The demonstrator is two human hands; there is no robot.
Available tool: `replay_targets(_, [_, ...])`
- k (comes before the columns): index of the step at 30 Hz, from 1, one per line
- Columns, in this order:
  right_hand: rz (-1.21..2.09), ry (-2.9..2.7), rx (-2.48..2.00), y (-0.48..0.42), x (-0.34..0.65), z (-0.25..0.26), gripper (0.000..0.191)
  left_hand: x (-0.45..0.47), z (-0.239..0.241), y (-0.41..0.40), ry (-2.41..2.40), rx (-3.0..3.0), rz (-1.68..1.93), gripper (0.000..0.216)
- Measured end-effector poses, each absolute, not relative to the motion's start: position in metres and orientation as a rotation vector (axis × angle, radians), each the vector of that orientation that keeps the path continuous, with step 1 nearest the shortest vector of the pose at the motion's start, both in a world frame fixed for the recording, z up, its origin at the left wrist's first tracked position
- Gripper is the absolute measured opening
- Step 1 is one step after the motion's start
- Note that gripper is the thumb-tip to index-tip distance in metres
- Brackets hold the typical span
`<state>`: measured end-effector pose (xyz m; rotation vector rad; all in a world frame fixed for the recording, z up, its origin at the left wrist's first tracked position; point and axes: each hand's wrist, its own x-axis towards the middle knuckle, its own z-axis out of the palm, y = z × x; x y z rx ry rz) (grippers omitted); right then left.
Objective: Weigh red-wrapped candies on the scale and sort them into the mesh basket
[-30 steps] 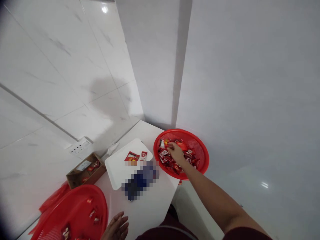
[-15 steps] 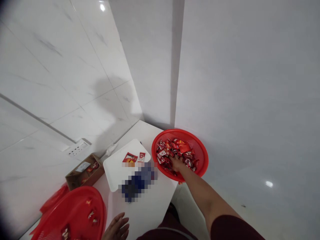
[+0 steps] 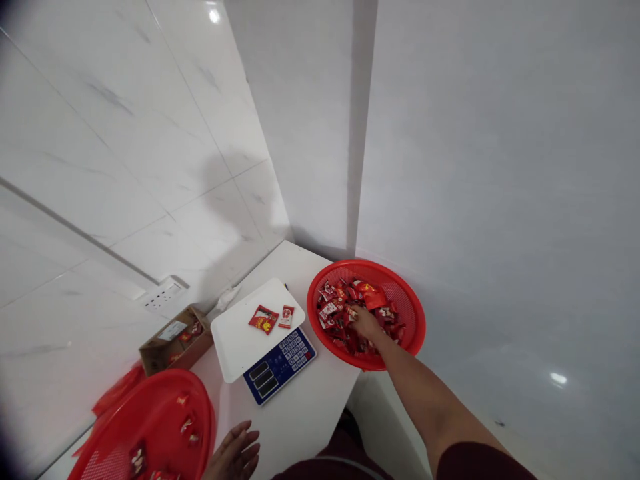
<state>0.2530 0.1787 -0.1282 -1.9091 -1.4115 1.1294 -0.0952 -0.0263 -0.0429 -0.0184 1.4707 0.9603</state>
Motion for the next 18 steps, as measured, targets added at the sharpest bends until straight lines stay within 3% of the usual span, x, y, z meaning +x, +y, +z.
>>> replay_targets(10, [1.419, -0.671, -1.644, 0.169, 0.266, -0.089, 0.051, -0.094, -0.037, -0.021, 1.379, 0.007, 0.88, 0.036])
replay_targets(16, [1.683, -0.718, -1.404, 0.144, 0.221, -0.032, 0.065, -0.068, -0.012, -0.014, 1.316, 0.272, 0.908, 0.048])
replay_targets(18, [1.804, -0.904, -1.234, 0.123, 0.184, -0.017, 0.06, -0.053, -0.003, -0.009, 1.318, 0.377, 0.947, 0.06])
